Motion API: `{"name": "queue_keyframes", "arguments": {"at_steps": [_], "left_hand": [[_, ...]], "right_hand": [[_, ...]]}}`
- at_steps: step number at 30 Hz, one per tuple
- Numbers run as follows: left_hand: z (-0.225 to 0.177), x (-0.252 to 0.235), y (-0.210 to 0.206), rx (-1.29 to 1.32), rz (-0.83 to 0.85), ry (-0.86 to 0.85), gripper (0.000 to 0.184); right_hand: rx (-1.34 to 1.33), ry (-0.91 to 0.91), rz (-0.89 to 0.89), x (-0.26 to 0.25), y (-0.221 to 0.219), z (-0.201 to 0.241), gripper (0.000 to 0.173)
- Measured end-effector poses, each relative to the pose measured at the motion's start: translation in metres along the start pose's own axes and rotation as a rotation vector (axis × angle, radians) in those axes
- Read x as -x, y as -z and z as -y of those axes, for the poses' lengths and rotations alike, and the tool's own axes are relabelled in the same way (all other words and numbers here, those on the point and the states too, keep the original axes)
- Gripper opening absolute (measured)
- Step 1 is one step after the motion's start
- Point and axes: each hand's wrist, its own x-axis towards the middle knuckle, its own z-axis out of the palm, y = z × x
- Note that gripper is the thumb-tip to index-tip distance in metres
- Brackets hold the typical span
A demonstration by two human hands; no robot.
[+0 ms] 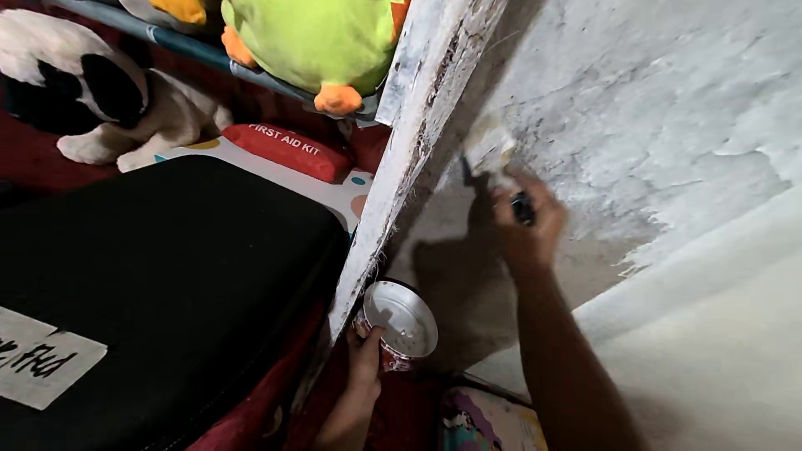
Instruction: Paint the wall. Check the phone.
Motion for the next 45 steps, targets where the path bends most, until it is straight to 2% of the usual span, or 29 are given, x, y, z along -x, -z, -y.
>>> {"name": "queue_keyframes", "arguments": {"at_steps": [1,3,5,7,9,11,14,16,18,21,23,25,27,28,32,35,37,38,40,41,43,45], "left_hand": [[0.001,0.000,0.000,-0.002,0.007,-0.002,0.072],[0.001,-0.001,0.001,-0.003,0.014,0.002,0.073],[0.001,0.000,0.000,-0.007,0.008,0.013,0.073],[0.001,0.002,-0.001,-0.008,0.009,0.017,0.072],[0.001,0.003,-0.002,-0.012,0.012,0.014,0.070],[0.003,0.003,-0.003,-0.027,0.009,0.011,0.070],[0.005,-0.001,-0.005,-0.027,-0.003,0.002,0.071],[0.006,-0.003,-0.005,-0.021,0.002,-0.002,0.072],[0.004,-0.002,-0.007,-0.015,0.003,0.005,0.072],[0.004,-0.002,-0.006,-0.014,0.008,0.004,0.071],[0.006,-0.003,-0.005,-0.006,0.023,-0.005,0.071],[0.006,-0.003,-0.004,0.000,0.031,-0.012,0.070],[0.004,-0.003,-0.003,-0.005,0.023,-0.014,0.070],[0.003,-0.002,-0.003,-0.007,0.026,-0.008,0.071],[0.002,-0.003,-0.004,-0.005,0.005,0.001,0.071],[0.001,-0.002,-0.005,-0.012,0.001,0.002,0.070],[0.001,-0.001,-0.004,-0.007,0.017,-0.004,0.070],[0.002,-0.001,-0.003,-0.005,0.022,-0.012,0.070],[0.003,-0.001,-0.003,-0.006,0.027,-0.023,0.070],[0.004,-0.002,-0.004,-0.009,0.028,-0.021,0.071],[0.005,0.000,-0.004,-0.021,0.027,-0.015,0.072],[0.005,0.000,-0.004,-0.027,0.024,-0.020,0.069]], "right_hand": [[-0.016,-0.040,0.072,0.021,-0.015,-0.003,0.036],[-0.018,-0.230,0.431,0.064,-0.044,-0.005,0.040],[0.016,-0.297,0.727,0.093,-0.065,-0.008,0.043],[0.015,-0.295,0.858,0.092,-0.065,-0.007,0.042],[-0.002,-0.269,0.807,0.063,-0.048,0.004,0.033],[-0.035,-0.174,0.548,0.034,-0.026,0.008,0.024],[-0.068,0.008,0.094,-0.004,-0.011,0.010,0.034],[-0.065,0.053,-0.054,-0.006,-0.018,0.011,0.037],[-0.017,-0.005,0.020,0.021,-0.037,0.011,0.039],[-0.011,-0.201,0.488,0.080,-0.077,0.009,0.042],[-0.028,-0.258,0.720,0.098,-0.088,0.011,0.042],[-0.036,-0.292,0.780,0.090,-0.080,0.015,0.039],[-0.025,-0.293,0.691,0.058,-0.057,0.020,0.032],[-0.039,-0.243,0.576,0.041,-0.043,0.019,0.028],[-0.034,-0.020,0.057,-0.029,0.000,0.013,0.034],[-0.050,0.066,-0.135,-0.035,0.000,0.007,0.034],[-0.050,0.030,-0.013,0.000,-0.015,0.001,0.035],[-0.031,-0.038,0.139,0.025,-0.026,-0.001,0.035],[0.008,-0.195,0.555,0.064,-0.049,-0.002,0.039],[0.016,-0.220,0.682,0.076,-0.057,-0.001,0.040],[0.011,-0.229,0.779,0.084,-0.062,0.003,0.040],[-0.021,-0.239,0.722,0.067,-0.052,0.012,0.034]]}}
